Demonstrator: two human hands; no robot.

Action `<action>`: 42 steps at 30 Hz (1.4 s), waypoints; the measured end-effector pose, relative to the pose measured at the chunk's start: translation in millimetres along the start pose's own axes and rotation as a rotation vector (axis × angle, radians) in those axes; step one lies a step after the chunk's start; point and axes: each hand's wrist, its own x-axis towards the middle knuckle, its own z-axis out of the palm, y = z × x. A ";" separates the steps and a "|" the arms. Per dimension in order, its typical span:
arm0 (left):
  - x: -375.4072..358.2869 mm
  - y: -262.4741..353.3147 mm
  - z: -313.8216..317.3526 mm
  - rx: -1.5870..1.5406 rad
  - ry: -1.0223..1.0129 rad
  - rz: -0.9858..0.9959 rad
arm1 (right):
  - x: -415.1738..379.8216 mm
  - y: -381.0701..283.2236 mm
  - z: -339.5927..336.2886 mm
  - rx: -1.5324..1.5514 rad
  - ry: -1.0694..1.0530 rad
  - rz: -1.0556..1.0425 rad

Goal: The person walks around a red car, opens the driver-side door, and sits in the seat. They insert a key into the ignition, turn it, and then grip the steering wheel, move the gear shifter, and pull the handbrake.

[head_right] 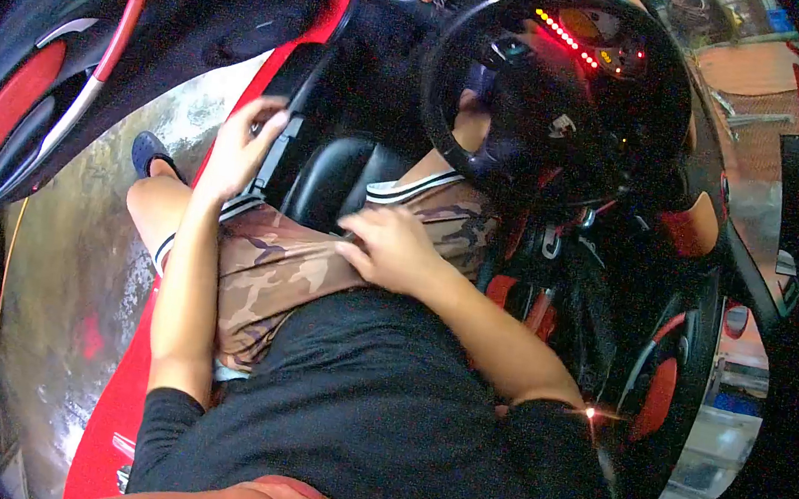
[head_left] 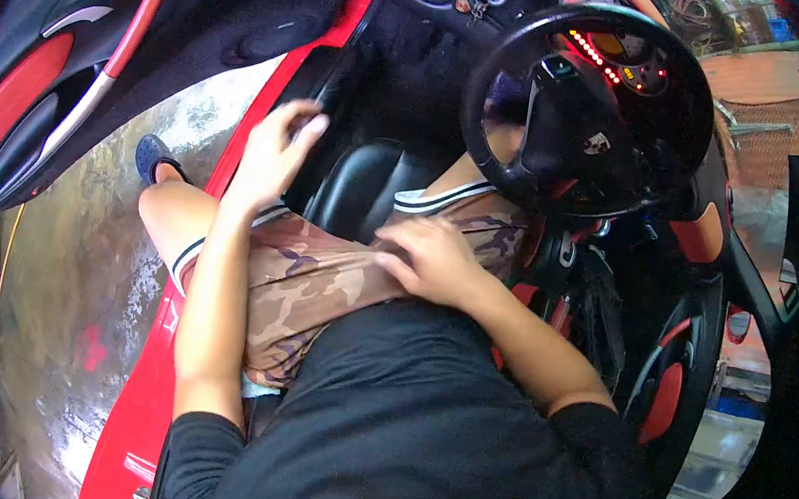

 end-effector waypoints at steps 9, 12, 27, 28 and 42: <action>217.5 102.9 116.2 -0.009 0.095 0.187 | -181.1 16.1 -2.6 0.246 0.617 0.598; 248.8 119.5 130.5 -0.285 0.094 -0.124 | -225.9 26.5 19.0 0.280 0.730 0.696; 255.7 127.3 153.2 -0.114 -0.120 -0.181 | -300.1 140.1 1.1 0.049 0.981 0.906; 254.2 129.2 154.1 -0.121 -0.117 -0.192 | -303.7 147.0 4.7 0.049 0.966 0.915; 277.4 169.9 141.2 -0.190 -0.172 -0.244 | -297.9 149.2 11.0 -0.028 1.021 0.838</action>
